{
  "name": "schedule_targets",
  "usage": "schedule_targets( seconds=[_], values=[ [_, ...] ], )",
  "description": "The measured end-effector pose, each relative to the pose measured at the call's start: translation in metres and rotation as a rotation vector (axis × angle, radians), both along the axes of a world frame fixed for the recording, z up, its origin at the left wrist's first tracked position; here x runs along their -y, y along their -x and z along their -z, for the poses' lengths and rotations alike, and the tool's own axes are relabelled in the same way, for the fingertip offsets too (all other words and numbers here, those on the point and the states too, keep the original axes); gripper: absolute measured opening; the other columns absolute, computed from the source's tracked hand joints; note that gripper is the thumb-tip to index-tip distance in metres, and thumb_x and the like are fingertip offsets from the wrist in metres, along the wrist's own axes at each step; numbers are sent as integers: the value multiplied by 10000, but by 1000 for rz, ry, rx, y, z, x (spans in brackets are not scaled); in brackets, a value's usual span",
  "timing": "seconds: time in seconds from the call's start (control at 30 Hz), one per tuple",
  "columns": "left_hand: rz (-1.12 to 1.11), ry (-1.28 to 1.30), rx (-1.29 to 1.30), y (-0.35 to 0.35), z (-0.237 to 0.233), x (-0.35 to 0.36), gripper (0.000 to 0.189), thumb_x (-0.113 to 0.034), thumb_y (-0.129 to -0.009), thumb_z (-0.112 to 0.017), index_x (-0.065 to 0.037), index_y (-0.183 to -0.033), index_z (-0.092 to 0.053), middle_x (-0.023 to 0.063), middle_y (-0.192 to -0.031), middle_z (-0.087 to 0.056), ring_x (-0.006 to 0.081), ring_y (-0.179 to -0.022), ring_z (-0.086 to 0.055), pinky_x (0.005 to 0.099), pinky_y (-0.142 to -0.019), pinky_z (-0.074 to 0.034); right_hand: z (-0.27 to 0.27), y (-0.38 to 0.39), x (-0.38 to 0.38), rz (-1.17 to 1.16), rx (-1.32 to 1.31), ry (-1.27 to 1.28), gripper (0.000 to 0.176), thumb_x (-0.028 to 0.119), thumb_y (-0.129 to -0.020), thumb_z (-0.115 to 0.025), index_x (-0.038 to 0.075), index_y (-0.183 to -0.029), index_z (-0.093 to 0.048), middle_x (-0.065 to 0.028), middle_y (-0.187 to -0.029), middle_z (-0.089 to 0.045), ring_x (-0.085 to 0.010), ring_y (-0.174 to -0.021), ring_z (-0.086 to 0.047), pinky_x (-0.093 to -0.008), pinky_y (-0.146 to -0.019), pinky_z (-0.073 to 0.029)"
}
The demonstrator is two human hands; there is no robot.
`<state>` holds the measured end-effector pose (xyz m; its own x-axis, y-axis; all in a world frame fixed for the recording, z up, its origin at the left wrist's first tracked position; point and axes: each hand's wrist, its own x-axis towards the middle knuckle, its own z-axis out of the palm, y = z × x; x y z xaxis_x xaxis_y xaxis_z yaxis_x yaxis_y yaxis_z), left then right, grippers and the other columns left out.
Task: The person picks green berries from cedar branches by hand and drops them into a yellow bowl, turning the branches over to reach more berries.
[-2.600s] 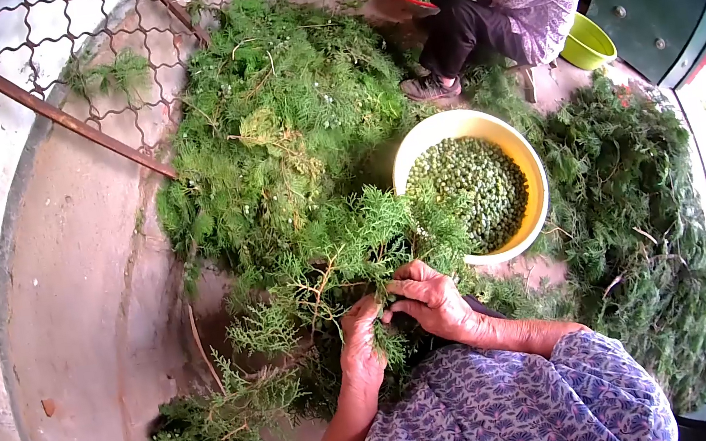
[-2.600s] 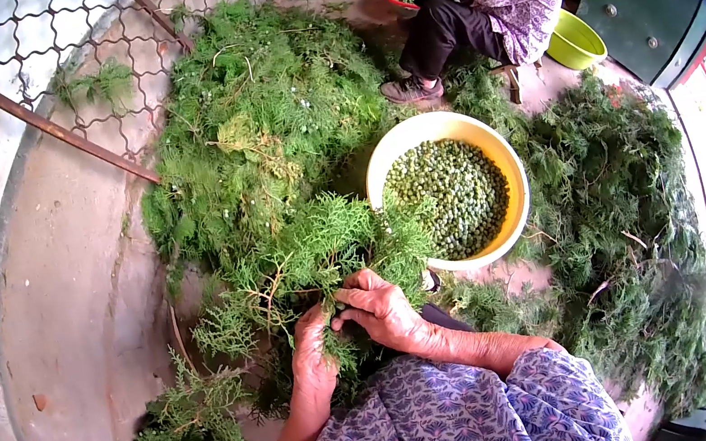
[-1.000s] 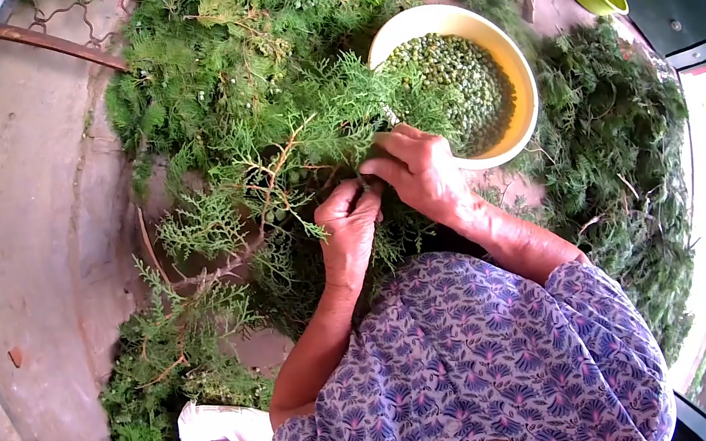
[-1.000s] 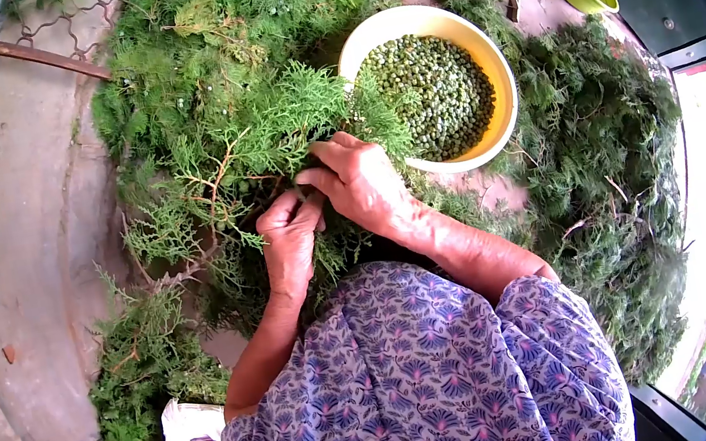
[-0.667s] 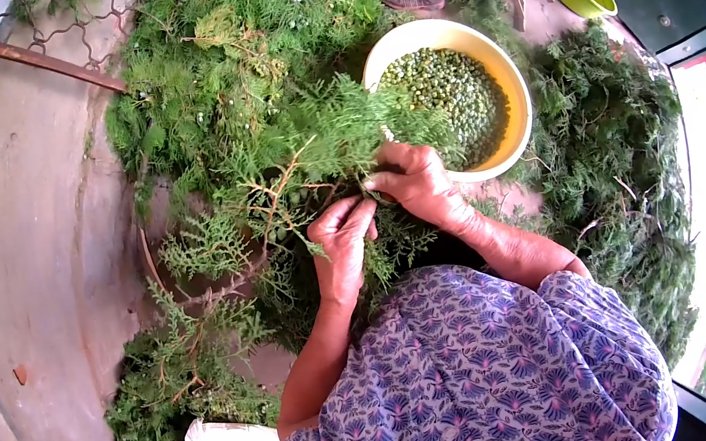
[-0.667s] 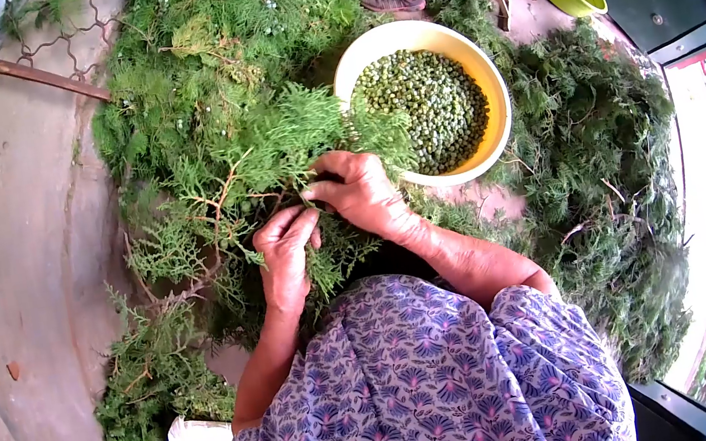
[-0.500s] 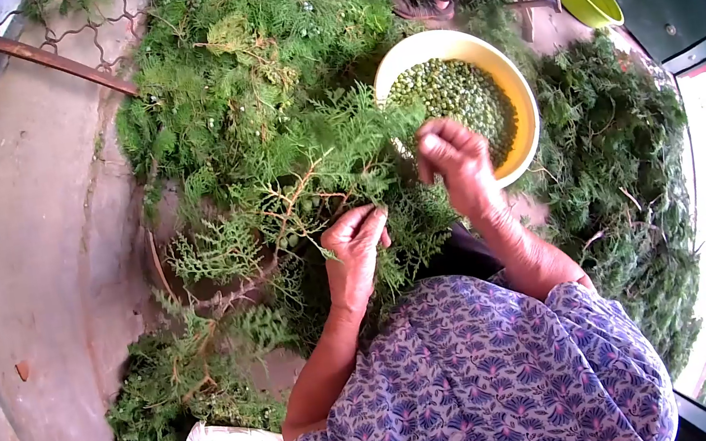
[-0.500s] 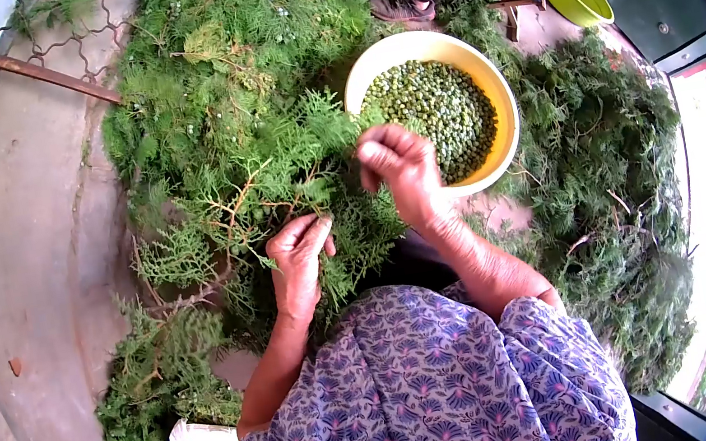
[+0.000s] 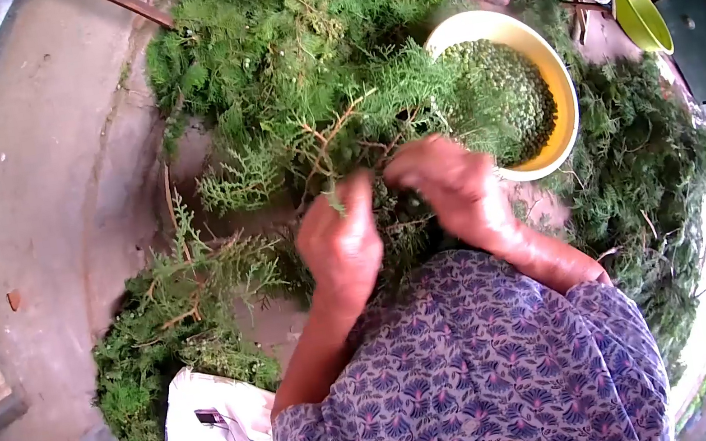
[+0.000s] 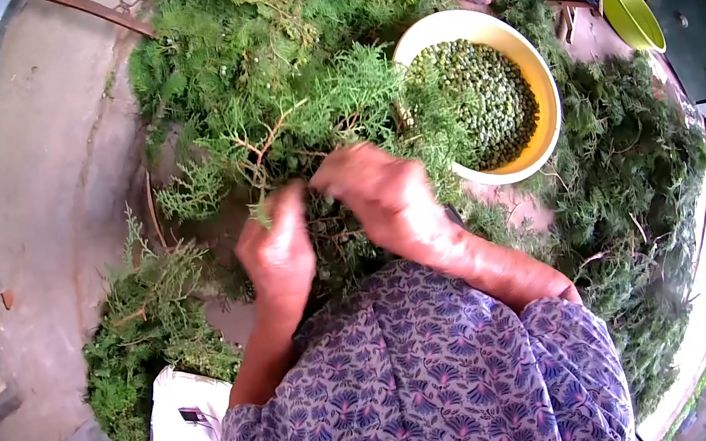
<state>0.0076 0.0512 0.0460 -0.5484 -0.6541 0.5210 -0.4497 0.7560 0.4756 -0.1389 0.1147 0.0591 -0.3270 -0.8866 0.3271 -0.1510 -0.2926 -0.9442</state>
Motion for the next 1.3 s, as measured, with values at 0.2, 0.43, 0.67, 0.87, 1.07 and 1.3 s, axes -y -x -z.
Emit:
schedule_targets(
  seconds=[0.2,0.43,0.67,0.87,1.07,1.3],
  values=[
    [-213,-15,65,-23,-2,30,378,25,-780,-570,-104,-1134,-593,94,-1050,-631,220,-778,-646,309,-652,-525,3,4,15,95,-587,-96,280,-94,-704,-510,-28,-959,-606,-211,-974,-605,-352,-872,-609,-363,-749,-514],
    [-249,192,285,-24,-1,53,275,-161,-772,-642,-81,-1033,-623,64,-994,-639,234,-720,-607,327,-622,-498,14,19,18,202,-625,-115,211,-48,-755,-548,3,-950,-610,-180,-910,-610,-325,-768,-613,-340,-675,-514],
    [-181,178,291,-9,-10,65,174,-182,-743,-669,-77,-882,-673,60,-793,-620,228,-685,-557,337,-625,-441,3,20,23,353,-599,-178,186,-1,-798,-543,13,-978,-589,-164,-784,-599,-305,-657,-612,-356,-576,-510],
    [-84,131,133,13,-10,23,208,-142,-703,-722,-66,-891,-674,54,-754,-583,185,-662,-533,287,-528,-451,-3,47,27,72,-1205,-439,230,38,-738,-526,73,-960,-573,-102,-681,-607,-226,-487,-586,-347,-415,-446],
    [-60,-374,-194,35,13,6,189,0,-788,-616,-7,-977,-612,160,-863,-635,251,-686,-633,317,-617,-509,-4,47,27,216,-1097,-246,216,47,-749,-546,34,-963,-566,-152,-829,-567,-305,-815,-560,-386,-735,-450],
    [-76,-77,53,50,6,14,249,-183,-752,-643,-58,-962,-593,128,-838,-624,338,-642,-607,422,-529,-493,-19,24,24,217,-741,-189,109,33,-712,-569,34,-819,-550,-149,-774,-545,-337,-769,-576,-386,-633,-489]
  ],
)
